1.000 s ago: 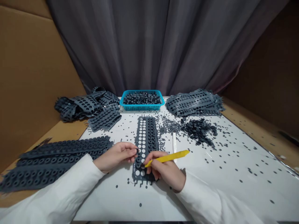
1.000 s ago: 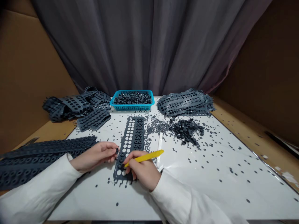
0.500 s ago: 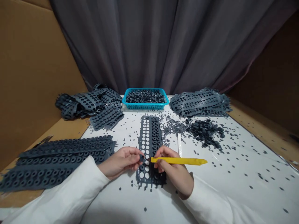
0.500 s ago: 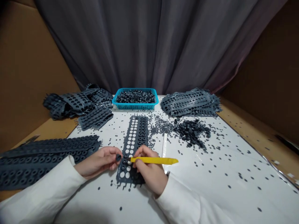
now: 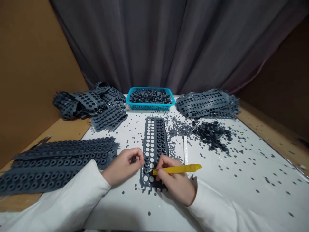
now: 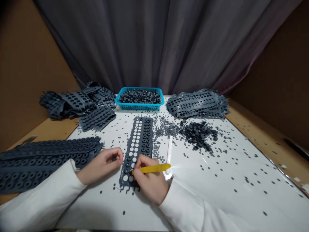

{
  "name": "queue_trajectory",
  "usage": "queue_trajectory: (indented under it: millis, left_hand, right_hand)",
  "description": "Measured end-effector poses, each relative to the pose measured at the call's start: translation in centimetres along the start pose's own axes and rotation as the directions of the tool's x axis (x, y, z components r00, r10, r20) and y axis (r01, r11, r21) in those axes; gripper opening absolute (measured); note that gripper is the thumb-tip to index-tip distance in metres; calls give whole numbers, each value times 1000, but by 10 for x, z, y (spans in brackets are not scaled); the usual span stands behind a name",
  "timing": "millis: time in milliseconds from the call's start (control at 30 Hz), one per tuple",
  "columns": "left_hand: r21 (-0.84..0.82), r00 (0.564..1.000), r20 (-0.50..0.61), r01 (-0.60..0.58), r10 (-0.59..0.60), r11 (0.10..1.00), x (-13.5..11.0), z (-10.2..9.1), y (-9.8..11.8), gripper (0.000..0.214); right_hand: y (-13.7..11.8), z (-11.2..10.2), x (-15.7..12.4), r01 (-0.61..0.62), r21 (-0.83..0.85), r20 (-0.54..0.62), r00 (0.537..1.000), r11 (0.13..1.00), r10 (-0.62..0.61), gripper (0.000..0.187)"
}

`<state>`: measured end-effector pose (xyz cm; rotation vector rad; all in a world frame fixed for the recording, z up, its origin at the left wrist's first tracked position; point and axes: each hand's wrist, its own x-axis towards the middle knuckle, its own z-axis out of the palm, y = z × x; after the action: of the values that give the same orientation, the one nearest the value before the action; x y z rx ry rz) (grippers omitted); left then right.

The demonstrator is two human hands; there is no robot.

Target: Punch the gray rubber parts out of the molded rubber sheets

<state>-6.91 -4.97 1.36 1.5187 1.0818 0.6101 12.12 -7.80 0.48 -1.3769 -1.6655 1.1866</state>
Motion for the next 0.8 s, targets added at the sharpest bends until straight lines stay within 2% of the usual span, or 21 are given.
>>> queue_trajectory:
  millis: [67, 167, 367, 433, 667, 800]
  left_hand:
    - [299, 998, 20, -57, 53, 953, -2, 0, 1, 6]
    - [491, 984, 119, -172, 130, 854, -5, 1, 0, 7]
    - [609, 953, 208, -301, 219, 734, -6, 2, -2, 12]
    - [658, 938, 257, -346, 233, 668, -5, 3, 1, 13]
    - [832, 872, 438, -485, 219, 269, -5, 11, 13, 7]
    - [813, 797, 540, -577, 269, 76, 0, 10, 10, 6]
  right_hand:
    - [0, 0, 0, 8, -6, 3, 1000, 1000, -8, 15]
    - [-2, 1, 0, 24, -41, 1, 1000, 999, -24, 15]
    - [-5, 4, 2, 55, -107, 23, 998, 993, -53, 20]
    - [-3, 4, 3, 58, -103, 36, 998, 993, -54, 20]
    - [-1, 4, 3, 67, -148, 27, 998, 987, -64, 18]
    - [-3, 4, 2, 72, -155, 23, 997, 985, -69, 17]
